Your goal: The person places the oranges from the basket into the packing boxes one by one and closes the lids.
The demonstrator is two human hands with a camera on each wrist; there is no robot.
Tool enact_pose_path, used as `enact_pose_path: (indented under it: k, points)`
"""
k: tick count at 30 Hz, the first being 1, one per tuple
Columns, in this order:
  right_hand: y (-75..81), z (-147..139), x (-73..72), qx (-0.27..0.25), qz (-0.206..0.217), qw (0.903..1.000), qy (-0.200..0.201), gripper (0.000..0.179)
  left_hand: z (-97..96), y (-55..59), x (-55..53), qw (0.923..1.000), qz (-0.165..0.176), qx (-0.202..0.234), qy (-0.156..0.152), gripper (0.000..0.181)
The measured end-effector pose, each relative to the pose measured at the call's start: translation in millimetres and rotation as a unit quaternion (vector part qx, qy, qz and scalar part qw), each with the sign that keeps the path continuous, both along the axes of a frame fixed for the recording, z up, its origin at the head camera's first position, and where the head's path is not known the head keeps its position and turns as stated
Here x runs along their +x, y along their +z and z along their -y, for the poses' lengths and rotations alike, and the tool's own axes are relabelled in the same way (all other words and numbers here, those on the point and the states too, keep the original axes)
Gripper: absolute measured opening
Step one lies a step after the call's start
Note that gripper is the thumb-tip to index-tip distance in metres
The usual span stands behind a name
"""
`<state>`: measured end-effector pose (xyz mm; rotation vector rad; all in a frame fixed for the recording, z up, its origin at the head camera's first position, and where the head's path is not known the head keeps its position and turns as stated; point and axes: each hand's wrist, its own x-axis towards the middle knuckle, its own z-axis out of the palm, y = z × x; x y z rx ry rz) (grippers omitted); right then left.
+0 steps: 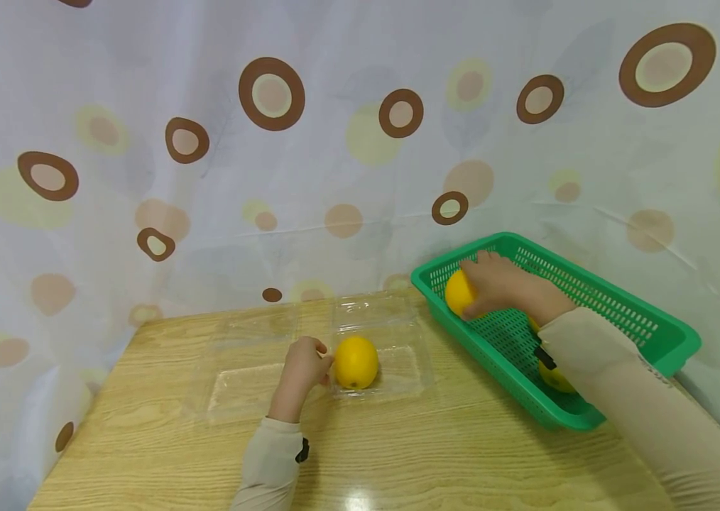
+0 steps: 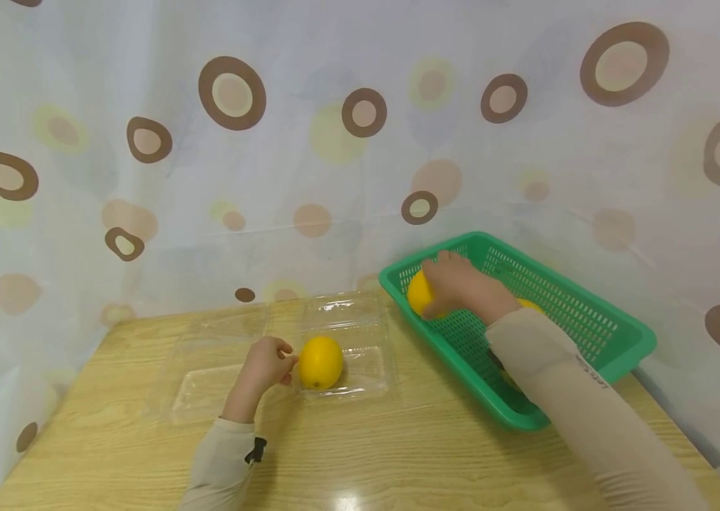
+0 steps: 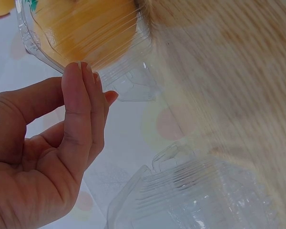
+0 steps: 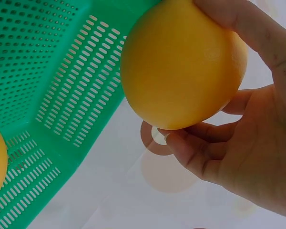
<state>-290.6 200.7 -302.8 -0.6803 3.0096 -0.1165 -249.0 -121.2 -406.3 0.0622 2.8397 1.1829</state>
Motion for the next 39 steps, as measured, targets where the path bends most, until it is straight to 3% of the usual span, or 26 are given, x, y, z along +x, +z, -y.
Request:
enact_pose_path:
  k: [23, 30, 39]
  points:
    - [15.2, 34, 8.3, -0.022, 0.002, 0.9994, 0.027, 0.075, 0.8, -2.4, 0.8, 1.0000, -0.007, -0.002, 0.003, 0.026]
    - [12.4, 45, 8.9, -0.016, -0.003, 0.9990, 0.042, 0.074, 0.5, -1.0, 0.3, 1.0000, -0.002, 0.001, 0.004, 0.026]
    - [4.1, 61, 8.2, -0.005, 0.022, 0.9984, 0.051, 0.076, -0.9, -0.1, -1.4, 1.0000, 0.006, -0.003, 0.007, 0.026]
